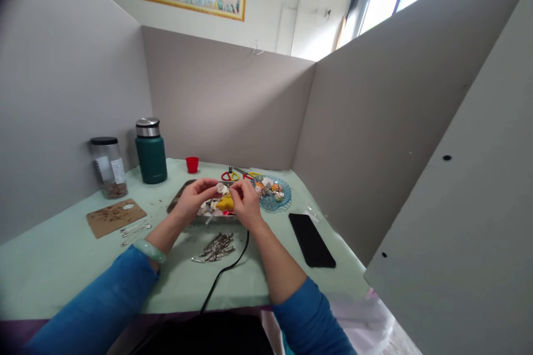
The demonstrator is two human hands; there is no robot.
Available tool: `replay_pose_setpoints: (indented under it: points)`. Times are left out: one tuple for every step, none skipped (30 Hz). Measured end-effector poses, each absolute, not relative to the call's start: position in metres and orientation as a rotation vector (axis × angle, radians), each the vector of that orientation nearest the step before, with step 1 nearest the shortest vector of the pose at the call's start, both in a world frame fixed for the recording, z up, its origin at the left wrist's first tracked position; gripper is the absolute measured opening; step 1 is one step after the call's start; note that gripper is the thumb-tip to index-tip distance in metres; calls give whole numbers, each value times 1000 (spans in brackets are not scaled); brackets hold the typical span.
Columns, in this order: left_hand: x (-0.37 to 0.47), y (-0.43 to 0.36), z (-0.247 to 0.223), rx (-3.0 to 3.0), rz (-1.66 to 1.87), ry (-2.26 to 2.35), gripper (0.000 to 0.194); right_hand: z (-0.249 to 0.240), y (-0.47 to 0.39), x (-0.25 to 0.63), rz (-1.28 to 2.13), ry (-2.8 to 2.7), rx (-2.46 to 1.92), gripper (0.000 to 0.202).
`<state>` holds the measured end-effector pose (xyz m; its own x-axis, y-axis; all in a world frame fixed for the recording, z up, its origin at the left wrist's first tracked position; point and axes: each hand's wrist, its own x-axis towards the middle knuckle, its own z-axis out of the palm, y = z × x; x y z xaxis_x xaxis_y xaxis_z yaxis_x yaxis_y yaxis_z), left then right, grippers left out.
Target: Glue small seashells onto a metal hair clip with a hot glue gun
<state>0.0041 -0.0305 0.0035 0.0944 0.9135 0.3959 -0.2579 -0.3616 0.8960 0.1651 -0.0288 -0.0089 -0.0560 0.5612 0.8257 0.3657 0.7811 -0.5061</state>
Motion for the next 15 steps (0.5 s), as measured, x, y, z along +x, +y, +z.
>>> replay_pose_setpoints:
  points:
    - [4, -31, 4, 1359, 1463, 702, 38, -9, -27, 165, 260, -1641, -741, 10]
    - [4, -31, 3, 1356, 1445, 687, 37, -9, -26, 165, 352, -1609, -738, 10]
    - [4, -31, 3, 1353, 1426, 669, 37, -9, -25, 165, 456, -1575, -731, 11]
    - [4, -31, 2, 1347, 1408, 648, 36, -9, -24, 165, 562, -1542, -718, 12]
    - [4, -31, 2, 1337, 1392, 627, 35, -8, -24, 165, 662, -1512, -698, 13]
    - [4, -31, 2, 1324, 1381, 608, 33, -7, -24, 165, 749, -1488, -673, 14]
    - [3, -31, 1, 1309, 1373, 593, 32, -6, -24, 165, 820, -1469, -648, 15]
    - [3, -31, 1, 1295, 1364, 582, 31, -5, -25, 166, 876, -1455, -624, 15]
    - [3, -31, 1, 1283, 1357, 572, 30, -4, -25, 166, 920, -1445, -605, 16]
    - [3, -31, 2, 1276, 1349, 563, 30, -3, -26, 166, 957, -1436, -590, 16]
    - [3, -31, 2, 1272, 1341, 555, 29, -2, -26, 167, 993, -1430, -576, 17]
    - [3, -31, 3, 1269, 1331, 549, 29, -2, -26, 168, 1026, -1429, -564, 17]
    - [3, -32, 3, 1266, 1322, 544, 29, -3, -26, 168, 1056, -1432, -554, 17]
    - [4, -32, 3, 1262, 1317, 540, 28, -3, -25, 169, 1082, -1437, -547, 18]
    - [4, -33, 4, 1258, 1316, 537, 28, -4, -25, 170, 1102, -1444, -543, 18]
